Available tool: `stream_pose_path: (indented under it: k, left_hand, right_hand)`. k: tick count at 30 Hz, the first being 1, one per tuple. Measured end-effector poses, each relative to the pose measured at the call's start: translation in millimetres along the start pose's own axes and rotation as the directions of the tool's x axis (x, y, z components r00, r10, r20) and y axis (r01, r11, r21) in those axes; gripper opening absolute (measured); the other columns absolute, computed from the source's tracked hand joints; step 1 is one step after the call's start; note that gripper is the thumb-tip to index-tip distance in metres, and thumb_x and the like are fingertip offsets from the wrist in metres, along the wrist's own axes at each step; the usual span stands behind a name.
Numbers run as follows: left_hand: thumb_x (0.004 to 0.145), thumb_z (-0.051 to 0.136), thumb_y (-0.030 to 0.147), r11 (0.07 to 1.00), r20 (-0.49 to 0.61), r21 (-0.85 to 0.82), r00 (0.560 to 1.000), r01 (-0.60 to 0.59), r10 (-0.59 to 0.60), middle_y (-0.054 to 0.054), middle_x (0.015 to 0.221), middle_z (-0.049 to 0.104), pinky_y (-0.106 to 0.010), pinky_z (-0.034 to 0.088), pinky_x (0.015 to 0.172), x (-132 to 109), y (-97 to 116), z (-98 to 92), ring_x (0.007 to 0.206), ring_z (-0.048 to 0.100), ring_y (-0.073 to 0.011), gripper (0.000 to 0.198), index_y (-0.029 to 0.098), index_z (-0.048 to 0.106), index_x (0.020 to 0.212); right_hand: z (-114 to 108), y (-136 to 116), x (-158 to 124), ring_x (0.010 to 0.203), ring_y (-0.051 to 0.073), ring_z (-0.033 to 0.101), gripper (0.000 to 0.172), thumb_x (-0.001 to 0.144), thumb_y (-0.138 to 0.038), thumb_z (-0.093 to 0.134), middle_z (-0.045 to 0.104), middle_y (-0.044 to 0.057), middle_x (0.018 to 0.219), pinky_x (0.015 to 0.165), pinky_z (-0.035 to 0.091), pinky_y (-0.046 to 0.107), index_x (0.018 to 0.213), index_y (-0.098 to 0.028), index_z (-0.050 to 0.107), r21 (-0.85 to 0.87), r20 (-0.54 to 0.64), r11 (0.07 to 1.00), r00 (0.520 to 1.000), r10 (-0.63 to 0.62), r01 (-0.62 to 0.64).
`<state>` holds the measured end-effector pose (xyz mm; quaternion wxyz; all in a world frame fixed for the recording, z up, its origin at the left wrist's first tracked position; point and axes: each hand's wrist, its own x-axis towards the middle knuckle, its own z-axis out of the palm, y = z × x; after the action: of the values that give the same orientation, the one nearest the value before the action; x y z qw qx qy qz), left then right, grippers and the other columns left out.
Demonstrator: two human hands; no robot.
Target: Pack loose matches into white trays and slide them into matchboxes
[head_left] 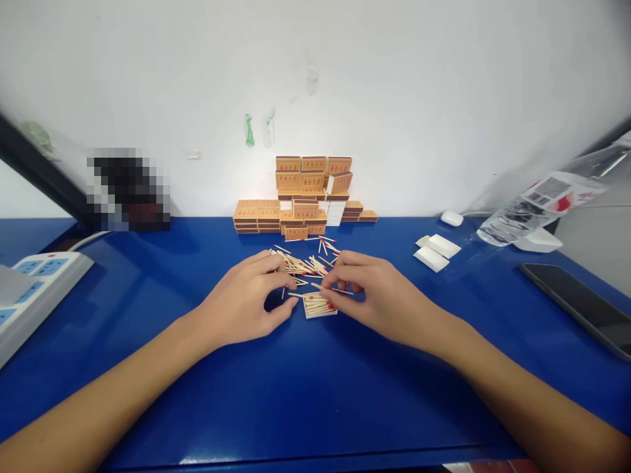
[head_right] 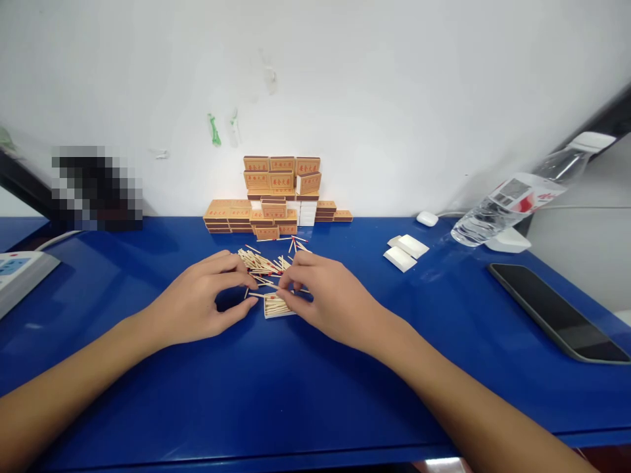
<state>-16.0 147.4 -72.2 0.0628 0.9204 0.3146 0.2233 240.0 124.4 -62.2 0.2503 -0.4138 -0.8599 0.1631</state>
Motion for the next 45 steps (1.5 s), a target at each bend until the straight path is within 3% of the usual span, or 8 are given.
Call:
stream_pose_path:
  k: [7,13,16,23,27,34,39,45]
  left_hand:
    - [0.100,0.059,0.024,0.999,0.068,-0.020,0.997,-0.027,0.028,-0.005,0.092,0.065,-0.039,0.050,0.086,1,2,1.1,0.091,0.060,-0.0218,0.017,0.019,0.074,0.093]
    - [0.102,0.062,0.028,0.996,-0.061,-0.088,0.998,-0.032,0.026,-0.005,0.093,0.065,-0.036,0.051,0.083,0,6,9.6,0.089,0.061,-0.0197,0.017,0.021,0.077,0.099]
    - [0.101,0.064,0.031,0.998,-0.072,-0.054,0.997,-0.036,0.033,-0.006,0.098,0.066,-0.039,0.052,0.086,0,9,12.9,0.093,0.063,-0.0212,0.017,0.021,0.077,0.105]
    - [0.087,0.078,0.052,0.999,-0.060,-0.041,0.998,-0.018,0.016,-0.007,0.099,0.069,-0.042,0.053,0.089,1,7,5.2,0.093,0.064,-0.0241,0.041,0.018,0.074,0.109]
    - [0.084,0.080,0.055,0.999,0.001,-0.035,0.999,-0.032,0.032,-0.007,0.099,0.068,-0.044,0.053,0.090,1,7,7.3,0.095,0.064,-0.0252,0.045,0.017,0.073,0.108]
    - [0.097,0.070,0.045,0.998,0.004,-0.052,1.000,-0.029,0.029,-0.006,0.095,0.067,-0.040,0.051,0.087,0,7,8.1,0.093,0.062,-0.0228,0.027,0.018,0.074,0.102]
    - [0.103,0.061,0.033,0.996,0.022,-0.088,1.000,-0.006,0.008,-0.005,0.091,0.065,-0.037,0.049,0.085,0,6,10.3,0.091,0.061,-0.0214,0.019,0.019,0.073,0.097]
    - [0.102,0.060,0.027,0.990,0.030,-0.142,0.999,-0.010,0.015,-0.005,0.091,0.063,-0.035,0.048,0.083,1,7,13.4,0.091,0.059,-0.0203,0.016,0.019,0.072,0.096]
  right_hand:
    - [7,0,-3,0.080,0.017,0.059,0.015,0.100,-0.017,0.058,0.062,0.006,0.094,0.071,0.045,0.031,0.093,-0.018,0.071,-0.154,0.100,0.983,0.991,-0.085,0.100]
    - [-11,3,-2,0.083,0.020,0.062,0.017,0.101,-0.022,0.056,0.065,0.008,0.095,0.072,0.047,0.032,0.096,-0.019,0.071,-0.184,-0.010,0.980,0.997,-0.076,0.073]
    - [-14,4,-2,0.082,0.020,0.062,0.019,0.102,-0.023,0.054,0.066,0.008,0.094,0.072,0.048,0.033,0.098,-0.019,0.072,-0.197,-0.028,0.979,0.998,-0.062,0.055]
    - [3,2,-2,0.083,0.019,0.060,0.016,0.102,-0.021,0.058,0.063,0.007,0.095,0.071,0.045,0.031,0.097,-0.018,0.073,-0.172,0.059,0.981,0.995,-0.082,0.091]
    - [5,0,-3,0.081,0.018,0.060,0.016,0.103,-0.027,0.061,0.063,0.007,0.096,0.070,0.044,0.031,0.101,-0.019,0.074,-0.154,0.112,0.984,0.991,-0.075,0.092]
    - [-19,11,-2,0.078,0.018,0.061,0.019,0.102,-0.023,0.057,0.065,0.006,0.093,0.068,0.043,0.031,0.102,-0.019,0.076,-0.206,0.003,0.979,1.000,0.010,-0.009]
    - [-28,26,-2,0.076,0.017,0.059,0.014,0.098,-0.023,0.060,0.067,0.005,0.091,0.068,0.041,0.031,0.091,-0.020,0.072,-0.252,0.155,0.962,0.977,0.149,-0.106]
    - [-19,30,-2,0.078,0.016,0.056,0.006,0.096,-0.022,0.065,0.065,0.003,0.089,0.069,0.040,0.029,0.090,-0.020,0.065,-0.185,0.235,0.976,0.959,0.159,-0.117]
